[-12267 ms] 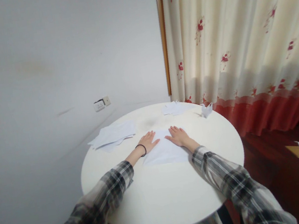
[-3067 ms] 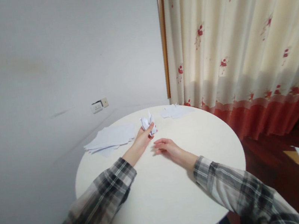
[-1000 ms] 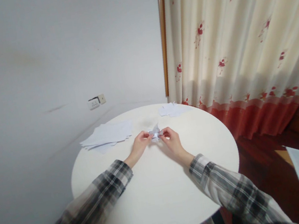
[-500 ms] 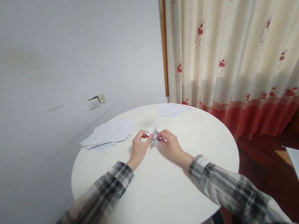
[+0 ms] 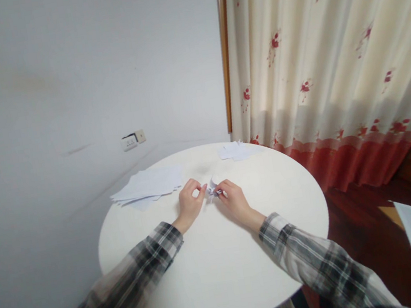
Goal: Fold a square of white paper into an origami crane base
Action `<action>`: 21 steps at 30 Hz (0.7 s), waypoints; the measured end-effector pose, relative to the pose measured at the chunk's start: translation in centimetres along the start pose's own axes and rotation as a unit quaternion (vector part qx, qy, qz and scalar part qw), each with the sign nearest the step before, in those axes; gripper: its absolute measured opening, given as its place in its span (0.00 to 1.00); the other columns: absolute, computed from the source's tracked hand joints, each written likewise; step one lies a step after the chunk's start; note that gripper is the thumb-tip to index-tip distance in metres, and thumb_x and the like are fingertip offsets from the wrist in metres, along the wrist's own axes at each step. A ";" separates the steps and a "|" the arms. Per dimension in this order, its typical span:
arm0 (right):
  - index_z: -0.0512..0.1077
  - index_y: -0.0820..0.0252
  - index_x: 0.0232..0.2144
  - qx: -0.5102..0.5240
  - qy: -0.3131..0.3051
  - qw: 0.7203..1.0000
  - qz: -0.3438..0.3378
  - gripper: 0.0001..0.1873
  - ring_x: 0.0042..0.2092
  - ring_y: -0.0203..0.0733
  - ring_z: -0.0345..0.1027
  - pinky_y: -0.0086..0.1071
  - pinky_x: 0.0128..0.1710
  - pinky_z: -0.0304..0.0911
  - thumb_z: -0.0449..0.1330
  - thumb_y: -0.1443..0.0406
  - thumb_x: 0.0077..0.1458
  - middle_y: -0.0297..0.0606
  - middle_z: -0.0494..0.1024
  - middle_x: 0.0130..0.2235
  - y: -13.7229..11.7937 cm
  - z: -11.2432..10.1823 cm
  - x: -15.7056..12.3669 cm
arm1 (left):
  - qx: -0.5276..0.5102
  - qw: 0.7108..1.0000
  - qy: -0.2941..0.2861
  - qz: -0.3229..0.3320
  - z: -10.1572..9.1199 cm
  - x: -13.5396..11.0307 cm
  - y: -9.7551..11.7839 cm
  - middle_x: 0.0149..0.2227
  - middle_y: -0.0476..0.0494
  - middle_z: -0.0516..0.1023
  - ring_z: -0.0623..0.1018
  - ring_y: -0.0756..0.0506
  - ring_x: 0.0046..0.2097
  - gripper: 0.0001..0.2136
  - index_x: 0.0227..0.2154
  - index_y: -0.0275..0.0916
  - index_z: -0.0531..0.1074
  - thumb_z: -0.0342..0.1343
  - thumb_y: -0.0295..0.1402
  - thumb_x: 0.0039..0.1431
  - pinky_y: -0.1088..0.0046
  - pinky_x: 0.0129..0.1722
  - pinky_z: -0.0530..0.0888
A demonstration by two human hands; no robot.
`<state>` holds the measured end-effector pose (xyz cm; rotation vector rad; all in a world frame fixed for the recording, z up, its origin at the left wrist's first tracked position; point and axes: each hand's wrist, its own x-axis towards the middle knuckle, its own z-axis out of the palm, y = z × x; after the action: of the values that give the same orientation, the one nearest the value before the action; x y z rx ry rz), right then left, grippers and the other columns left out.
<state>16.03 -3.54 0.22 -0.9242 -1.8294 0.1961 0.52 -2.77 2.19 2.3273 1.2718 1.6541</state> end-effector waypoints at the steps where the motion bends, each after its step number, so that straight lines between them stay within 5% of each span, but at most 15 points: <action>1: 0.69 0.57 0.27 0.002 0.000 1.000 0.001 0.11 0.33 0.39 0.64 0.32 0.34 0.60 0.52 0.75 0.43 0.36 0.70 0.30 0.0 0.0 0.0 | 0.002 1.000 -0.004 0.002 0.0 0.0 0.0 0.23 0.49 0.63 0.66 0.48 0.30 0.11 0.19 0.40 0.60 0.46 0.34 0.56 0.73 0.33 0.63; 5: 0.69 0.57 0.28 0.003 0.011 1.000 0.004 0.10 0.33 0.38 0.63 0.32 0.35 0.60 0.52 0.74 0.44 0.36 0.70 0.30 0.1 0.0 0.0 | -0.019 1.000 -0.021 -0.012 0.1 0.0 -0.1 0.24 0.49 0.65 0.67 0.49 0.31 0.11 0.22 0.39 0.62 0.43 0.35 0.58 0.74 0.33 0.63; 12: 0.68 0.57 0.27 0.007 0.049 0.999 0.006 0.08 0.34 0.39 0.63 0.32 0.35 0.60 0.52 0.72 0.44 0.36 0.69 0.31 -0.5 -0.3 0.1 | -0.055 0.990 -0.075 -0.108 1.3 -0.2 -1.3 0.24 0.51 0.70 0.69 0.50 0.27 0.10 0.25 0.38 0.66 0.52 0.41 0.51 0.76 0.29 0.65; 21: 0.66 0.57 0.26 0.011 0.053 0.998 -0.017 0.06 0.34 0.39 0.61 0.32 0.35 0.59 0.53 0.72 0.43 0.36 0.67 0.30 -1.6 -0.4 0.2 | -0.134 0.972 -0.146 -0.130 1.5 -0.4 -0.8 0.25 0.47 0.75 0.74 0.47 0.29 0.14 0.24 0.38 0.71 0.44 0.38 0.56 0.75 0.30 0.66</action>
<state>15.52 -4.61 1.35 -0.8715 -1.7405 0.1446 1.15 -1.83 0.87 2.0480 1.1510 1.2594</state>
